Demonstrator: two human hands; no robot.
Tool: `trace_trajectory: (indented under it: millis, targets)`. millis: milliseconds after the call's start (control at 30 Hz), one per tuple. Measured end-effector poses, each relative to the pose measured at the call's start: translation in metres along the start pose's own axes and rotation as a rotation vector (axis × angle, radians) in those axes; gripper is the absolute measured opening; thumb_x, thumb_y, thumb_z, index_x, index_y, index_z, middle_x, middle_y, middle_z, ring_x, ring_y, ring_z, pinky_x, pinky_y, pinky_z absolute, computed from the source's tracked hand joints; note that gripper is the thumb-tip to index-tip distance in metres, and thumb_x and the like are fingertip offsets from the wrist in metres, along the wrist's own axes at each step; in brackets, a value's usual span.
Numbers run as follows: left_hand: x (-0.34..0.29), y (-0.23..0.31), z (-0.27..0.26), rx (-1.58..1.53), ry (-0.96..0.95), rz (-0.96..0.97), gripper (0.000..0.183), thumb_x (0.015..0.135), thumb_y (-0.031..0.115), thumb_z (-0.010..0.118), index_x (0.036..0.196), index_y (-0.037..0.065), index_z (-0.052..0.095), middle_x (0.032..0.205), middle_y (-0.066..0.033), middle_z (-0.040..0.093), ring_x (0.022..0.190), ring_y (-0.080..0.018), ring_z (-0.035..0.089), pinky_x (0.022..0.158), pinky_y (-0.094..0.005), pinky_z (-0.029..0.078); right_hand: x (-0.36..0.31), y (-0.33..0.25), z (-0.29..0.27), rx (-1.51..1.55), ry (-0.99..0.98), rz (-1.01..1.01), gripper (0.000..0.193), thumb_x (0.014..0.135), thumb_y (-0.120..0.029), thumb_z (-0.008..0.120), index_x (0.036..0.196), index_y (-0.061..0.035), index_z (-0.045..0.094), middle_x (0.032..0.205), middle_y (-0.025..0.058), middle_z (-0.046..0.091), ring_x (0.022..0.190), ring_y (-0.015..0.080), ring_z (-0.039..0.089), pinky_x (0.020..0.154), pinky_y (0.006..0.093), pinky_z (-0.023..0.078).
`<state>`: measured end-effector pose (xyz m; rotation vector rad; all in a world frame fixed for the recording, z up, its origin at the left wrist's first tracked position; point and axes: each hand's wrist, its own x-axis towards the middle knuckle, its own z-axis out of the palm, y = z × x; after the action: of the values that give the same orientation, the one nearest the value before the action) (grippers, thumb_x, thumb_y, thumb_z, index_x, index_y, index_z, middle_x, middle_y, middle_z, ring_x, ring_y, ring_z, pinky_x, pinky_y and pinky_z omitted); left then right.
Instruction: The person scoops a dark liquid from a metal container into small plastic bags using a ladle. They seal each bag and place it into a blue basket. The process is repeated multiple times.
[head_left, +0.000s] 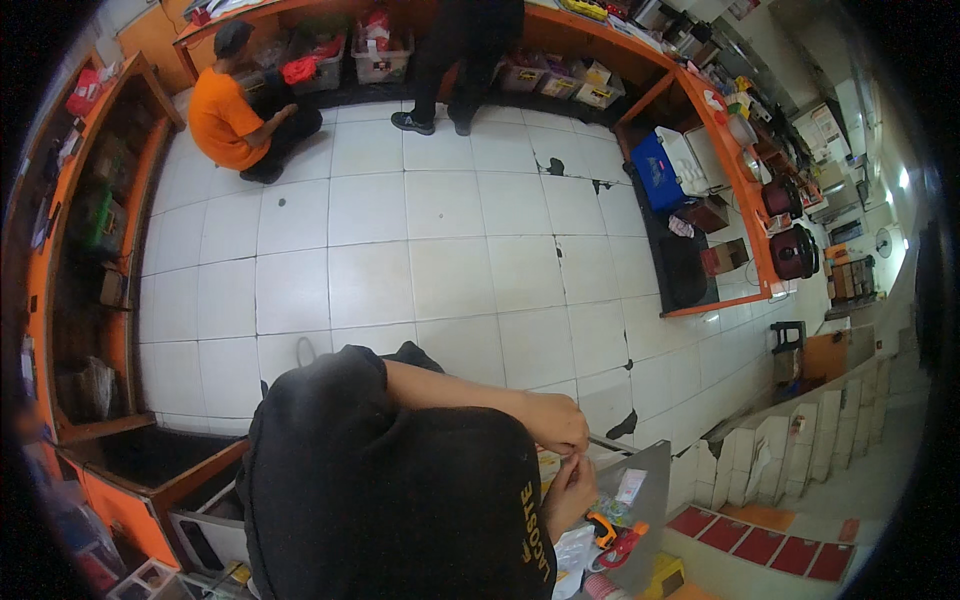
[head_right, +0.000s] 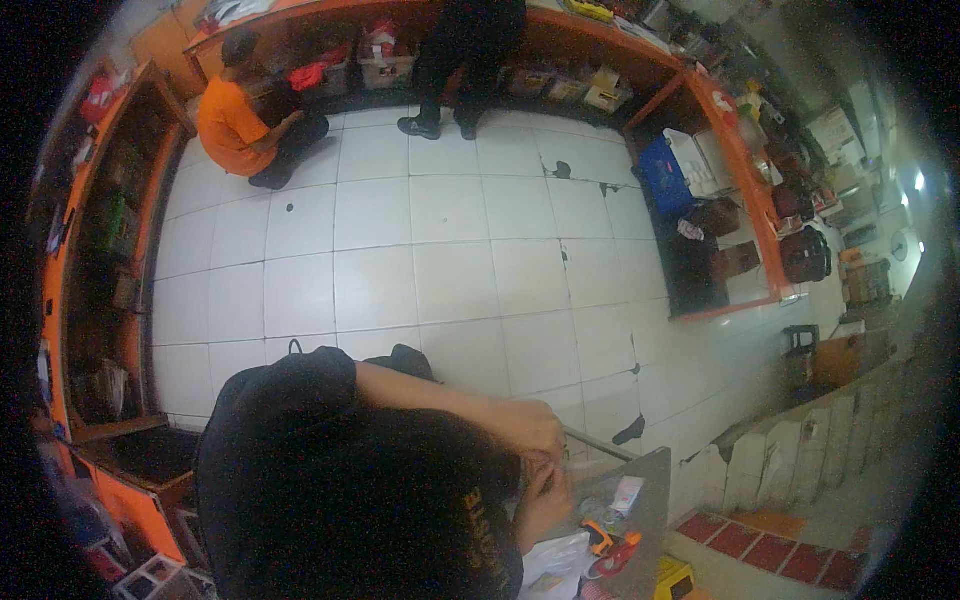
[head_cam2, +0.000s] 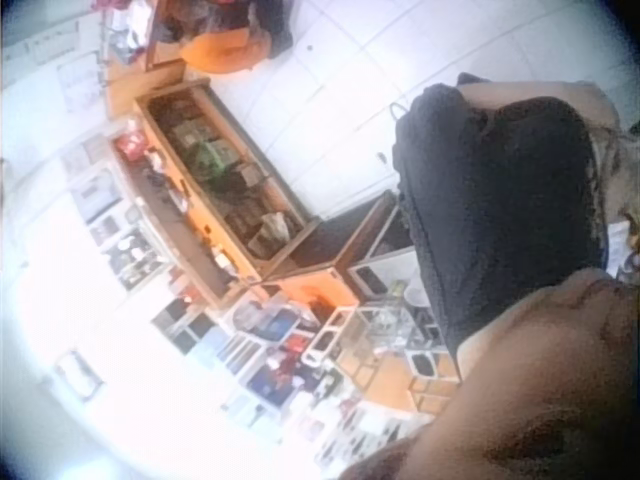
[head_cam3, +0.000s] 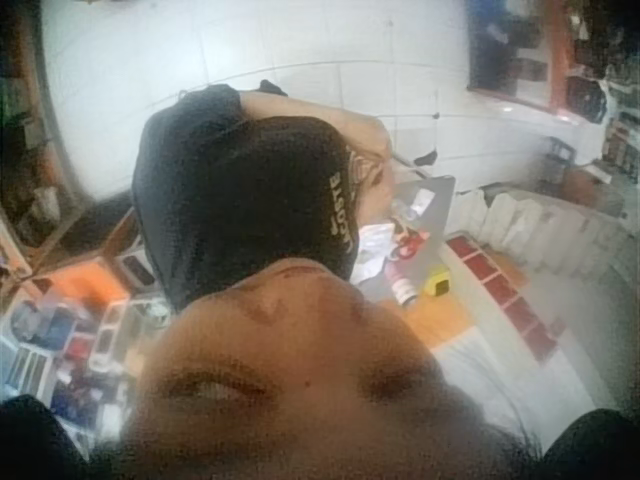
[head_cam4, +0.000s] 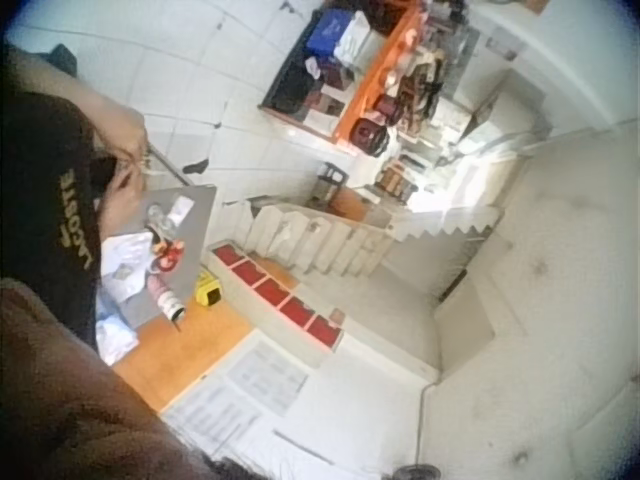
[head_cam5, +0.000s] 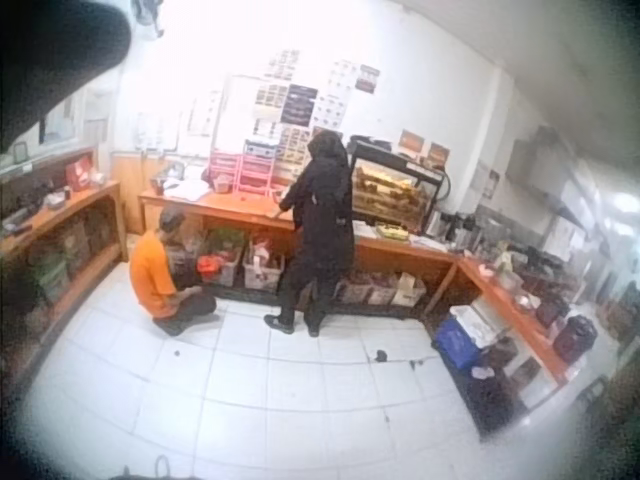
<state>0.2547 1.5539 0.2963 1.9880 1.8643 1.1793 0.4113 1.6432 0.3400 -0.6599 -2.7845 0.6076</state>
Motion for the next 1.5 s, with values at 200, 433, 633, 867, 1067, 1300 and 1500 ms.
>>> trace_trajectory:
  millis: [200,433,633,867,1067,1300,1500]
  targets:
    - [-0.001,0.011,0.009,0.027,0.097,-0.044,0.022,0.08,0.028,0.058,0.077,0.008,0.065,0.08,-0.0082,0.067,0.078,-0.0321,0.066,0.066,-0.0459,0.051,-0.003,0.0,0.003,0.144,0.112,0.026,0.023,0.09,-0.017,0.056,0.088,0.0048,0.064,0.085,0.0228,0.065,0.078,0.0415,0.062,0.068,0.048,0.046]
    - [0.003,0.028,0.005,0.12,0.204,-0.245,0.019,0.077,0.025,0.059,0.073,0.007,0.063,0.076,-0.0099,0.063,0.068,-0.0332,0.065,0.058,-0.0438,0.051,-0.01,0.014,0.006,0.213,0.193,0.252,0.022,0.088,-0.016,0.056,0.084,0.0046,0.065,0.072,0.0214,0.063,0.066,0.0331,0.06,0.065,0.0421,0.047]
    - [0.002,0.034,0.015,0.072,0.161,-0.105,0.02,0.076,0.025,0.06,0.073,0.006,0.061,0.074,-0.0121,0.062,0.069,-0.0361,0.063,0.06,-0.0452,0.051,-0.01,-0.007,-0.018,0.186,0.308,0.29,0.011,0.085,-0.009,0.061,0.082,0.0005,0.055,0.074,0.015,0.057,0.07,0.023,0.057,0.065,0.037,0.047]
    - [-0.006,0.006,0.05,-0.257,0.412,-0.056,0.043,0.088,0.038,0.065,0.117,0.008,0.054,0.105,-0.012,0.061,0.083,-0.0252,0.063,0.07,-0.0355,0.05,-0.02,0.017,-0.016,0.624,0.391,0.179,0.03,0.078,0.009,0.061,0.095,-0.0067,0.041,0.086,0.0039,0.046,0.079,0.0156,0.051,0.068,0.0296,0.049]
    - [-0.007,0.017,0.063,-1.571,-0.072,-0.506,0.067,0.091,0.022,0.069,0.146,0.018,0.031,0.125,-0.009,0.057,0.091,-0.012,0.061,0.076,-0.0271,0.054,-0.053,0.022,-0.019,1.047,0.351,0.259,0.036,0.081,0.012,0.066,0.096,-0.0095,0.041,0.086,0.0007,0.045,0.079,0.0116,0.052,0.07,0.0249,0.05]
    - [0.012,0.062,0.047,-1.654,-0.38,-0.668,0.057,0.092,0.012,0.066,0.142,0.014,0.038,0.117,-0.0082,0.061,0.104,-0.0119,0.058,0.085,-0.0298,0.051,-0.11,0.004,-0.034,1.249,0.615,0.405,0.035,0.082,0.008,0.069,0.107,-0.0053,0.049,0.091,0.004,0.062,0.084,0.0114,0.062,0.071,0.0252,0.053]
    - [0.031,0.096,0.106,-1.169,-0.342,-0.443,0.054,0.084,0.004,0.075,0.13,0.008,0.048,0.078,0.0022,0.06,0.075,-0.0064,0.06,0.067,-0.0209,0.046,-0.17,0.002,-0.033,0.708,1.032,0.694,0.017,0.082,0.009,0.066,0.096,0.0005,0.064,0.09,0.0045,0.062,0.079,0.0107,0.064,0.069,0.0224,0.053]
